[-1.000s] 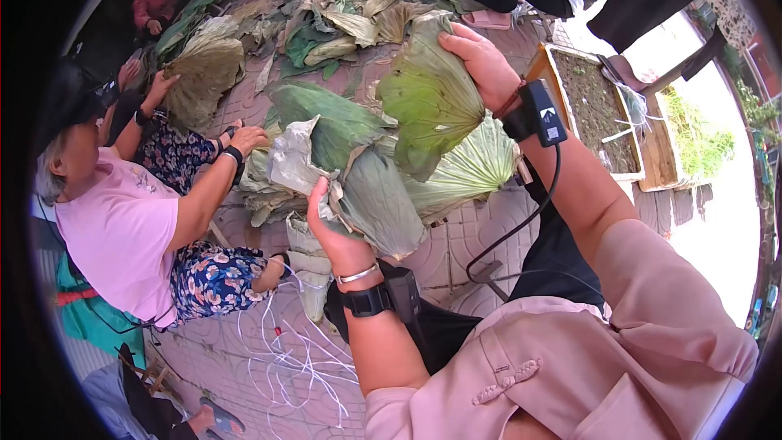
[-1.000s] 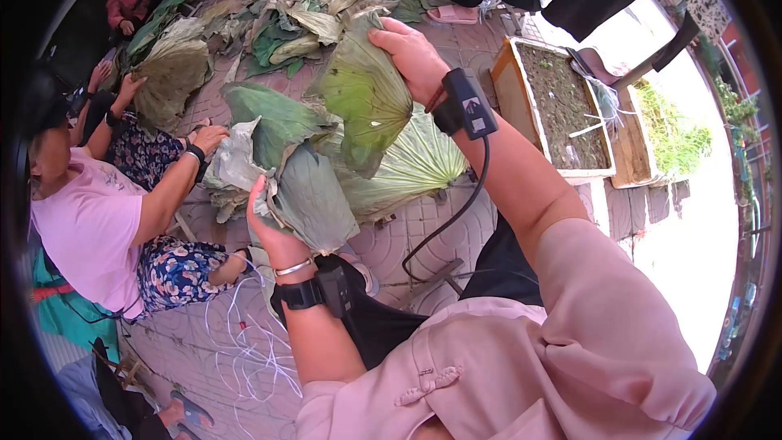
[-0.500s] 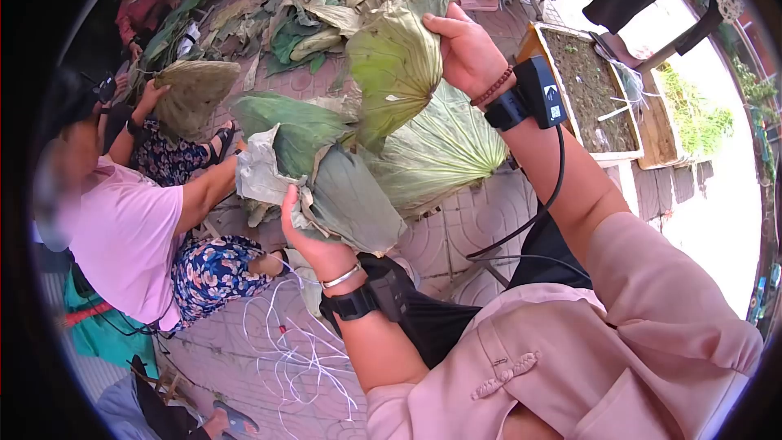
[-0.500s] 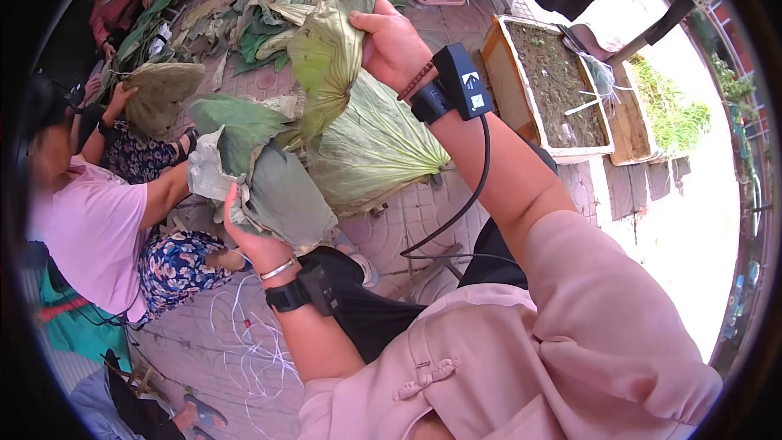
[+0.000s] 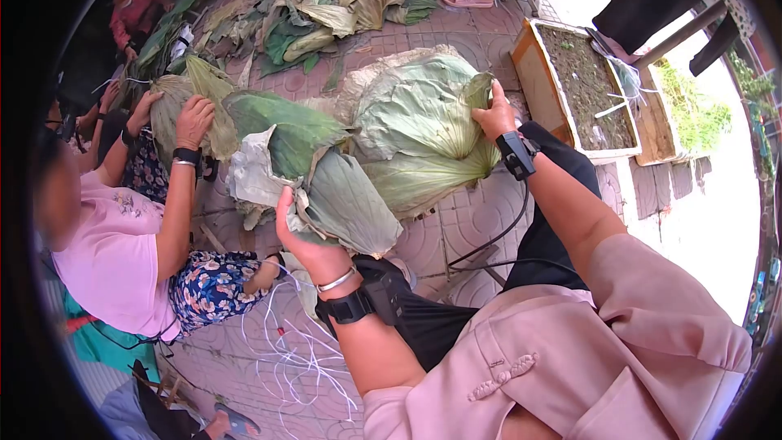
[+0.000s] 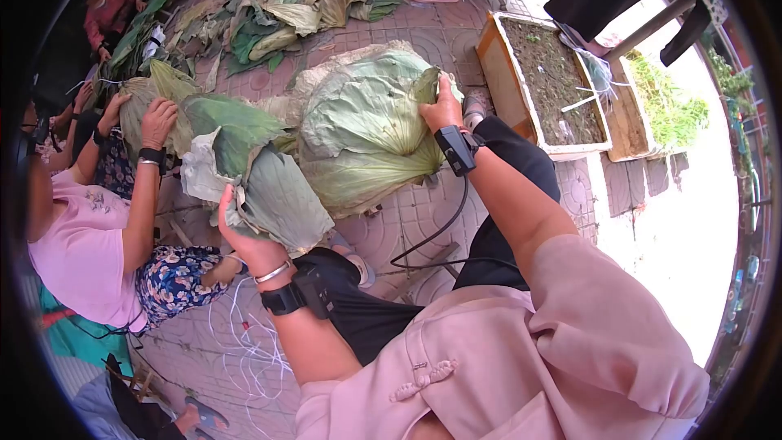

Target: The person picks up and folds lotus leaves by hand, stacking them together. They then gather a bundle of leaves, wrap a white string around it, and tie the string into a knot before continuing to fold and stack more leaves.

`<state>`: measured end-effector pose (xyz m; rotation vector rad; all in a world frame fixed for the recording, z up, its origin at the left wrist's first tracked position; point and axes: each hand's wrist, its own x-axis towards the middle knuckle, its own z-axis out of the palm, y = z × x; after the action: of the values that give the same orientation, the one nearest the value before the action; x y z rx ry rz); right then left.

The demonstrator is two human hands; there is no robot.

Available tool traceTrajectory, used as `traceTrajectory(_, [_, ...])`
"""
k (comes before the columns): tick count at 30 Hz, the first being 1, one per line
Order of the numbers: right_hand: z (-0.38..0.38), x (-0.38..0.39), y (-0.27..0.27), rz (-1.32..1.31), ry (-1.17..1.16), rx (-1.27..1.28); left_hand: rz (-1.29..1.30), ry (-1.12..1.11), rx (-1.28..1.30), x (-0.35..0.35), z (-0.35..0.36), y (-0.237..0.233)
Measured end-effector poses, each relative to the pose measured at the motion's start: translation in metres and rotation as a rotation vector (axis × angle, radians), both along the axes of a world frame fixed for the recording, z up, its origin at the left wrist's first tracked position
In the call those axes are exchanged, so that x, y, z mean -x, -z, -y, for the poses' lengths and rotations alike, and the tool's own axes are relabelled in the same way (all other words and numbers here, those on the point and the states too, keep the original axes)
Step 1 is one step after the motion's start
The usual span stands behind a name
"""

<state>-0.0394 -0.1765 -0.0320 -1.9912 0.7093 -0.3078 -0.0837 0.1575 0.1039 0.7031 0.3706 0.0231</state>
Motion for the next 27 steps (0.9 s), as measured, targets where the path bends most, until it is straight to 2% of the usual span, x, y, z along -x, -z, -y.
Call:
traceTrajectory(1, [0.004,-0.002,0.009,0.0,0.016,0.136,0.018,0.004,-0.008,-0.001,0.0,0.001])
traceTrajectory(2, [0.0,-0.002,0.0,0.004,0.021,0.138,0.043,0.01,-0.014,-0.001,-0.004,0.005])
traceTrajectory(4, [-0.004,0.003,-0.039,-0.1,-0.103,-0.468,0.035,0.013,-0.016,-0.003,-0.002,0.003])
traceTrajectory(5, [-0.005,0.001,-0.035,-0.013,-0.083,-0.634,0.025,0.017,-0.014,-0.007,-0.004,0.006])
traceTrajectory(6, [-0.003,0.0,-0.033,-0.023,-0.078,-0.638,0.014,0.02,-0.017,-0.009,-0.005,0.008])
traceTrajectory(9, [-0.004,0.003,-0.043,-0.246,-0.089,-0.042,0.048,0.021,-0.041,-0.006,-0.006,0.007])
traceTrajectory(10, [-0.005,0.005,-0.038,-0.249,-0.089,-0.043,0.046,0.021,-0.038,-0.006,-0.006,0.007])
traceTrajectory(12, [-0.006,0.008,-0.025,-0.129,0.01,0.557,0.048,0.017,-0.032,-0.007,-0.008,0.009])
traceTrajectory(14, [-0.012,0.015,-0.02,-0.048,0.01,0.574,0.048,0.005,-0.051,-0.006,-0.008,0.009])
traceTrajectory(16, [-0.025,0.023,-0.023,0.165,-0.114,0.797,0.057,0.006,-0.044,-0.005,-0.006,0.01])
traceTrajectory(18, [-0.034,0.024,-0.016,0.158,-0.471,0.752,0.067,0.01,-0.036,-0.004,-0.005,0.01])
traceTrajectory(20, [-0.052,0.03,0.001,-0.005,-0.519,0.841,0.048,-0.001,-0.033,-0.004,-0.006,0.011])
traceTrajectory(23, [-0.058,0.034,0.009,-0.034,-0.576,0.928,0.037,0.035,0.028,-0.004,-0.009,0.014])
traceTrajectory(24, [-0.063,0.031,-0.008,-0.027,-0.578,0.93,0.042,0.031,0.028,-0.003,-0.009,0.013])
traceTrajectory(26, [-0.067,0.017,-0.041,-0.246,-0.592,0.708,0.08,0.001,-0.036,-0.002,-0.007,0.013])
traceTrajectory(27, [-0.068,0.011,-0.039,-0.004,-0.511,0.764,0.081,-0.004,-0.035,-0.002,-0.007,0.013])
